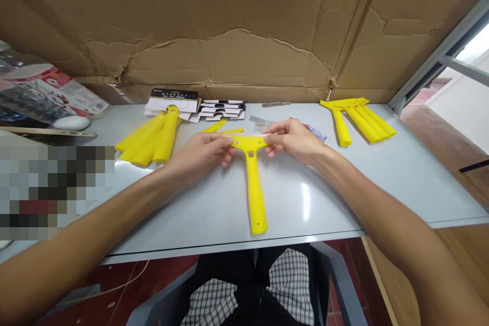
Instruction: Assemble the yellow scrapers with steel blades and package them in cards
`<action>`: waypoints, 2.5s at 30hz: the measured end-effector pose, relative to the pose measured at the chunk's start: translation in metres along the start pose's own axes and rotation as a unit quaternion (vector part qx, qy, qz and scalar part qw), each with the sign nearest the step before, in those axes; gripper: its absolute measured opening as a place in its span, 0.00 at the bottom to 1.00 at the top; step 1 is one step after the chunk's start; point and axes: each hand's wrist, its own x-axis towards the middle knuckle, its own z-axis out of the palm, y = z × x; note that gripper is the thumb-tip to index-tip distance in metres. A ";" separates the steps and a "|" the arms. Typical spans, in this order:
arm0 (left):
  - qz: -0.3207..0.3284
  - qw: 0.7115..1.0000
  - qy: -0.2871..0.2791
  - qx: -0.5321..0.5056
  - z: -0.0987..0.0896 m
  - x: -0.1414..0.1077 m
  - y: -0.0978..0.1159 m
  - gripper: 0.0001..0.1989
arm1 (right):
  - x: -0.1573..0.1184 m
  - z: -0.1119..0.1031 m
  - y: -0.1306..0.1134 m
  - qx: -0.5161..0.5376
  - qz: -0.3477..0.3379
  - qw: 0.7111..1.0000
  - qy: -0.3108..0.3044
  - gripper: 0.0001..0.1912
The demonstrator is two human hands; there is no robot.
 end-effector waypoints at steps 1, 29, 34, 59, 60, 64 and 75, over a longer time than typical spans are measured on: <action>0.012 1.000 0.022 0.007 0.001 -0.001 0.001 0.09 | 0.001 0.000 0.001 0.004 -0.002 1.000 0.005 0.05; 0.176 0.881 0.000 0.439 0.014 -0.028 0.002 0.21 | -0.002 0.025 0.022 0.095 -0.041 0.994 0.041 0.08; 0.161 0.883 -0.014 0.440 0.012 -0.027 0.004 0.17 | -0.005 0.028 0.021 0.100 -0.044 0.994 0.031 0.10; 0.008 0.985 -0.109 -0.130 0.001 -0.009 0.002 0.08 | -0.002 0.011 0.005 0.050 -0.120 0.988 0.085 0.05; 0.008 0.983 -0.115 -0.143 0.001 -0.009 0.002 0.08 | -0.002 0.012 0.007 0.024 -0.126 0.988 0.089 0.04; 0.016 0.978 -0.151 -0.140 0.003 -0.013 0.002 0.08 | 0.000 0.011 0.013 -0.057 -0.129 0.988 0.069 0.10; -0.012 0.972 -0.181 -0.152 0.002 -0.010 -0.004 0.11 | 0.000 0.010 0.015 -0.039 -0.130 0.991 0.012 0.17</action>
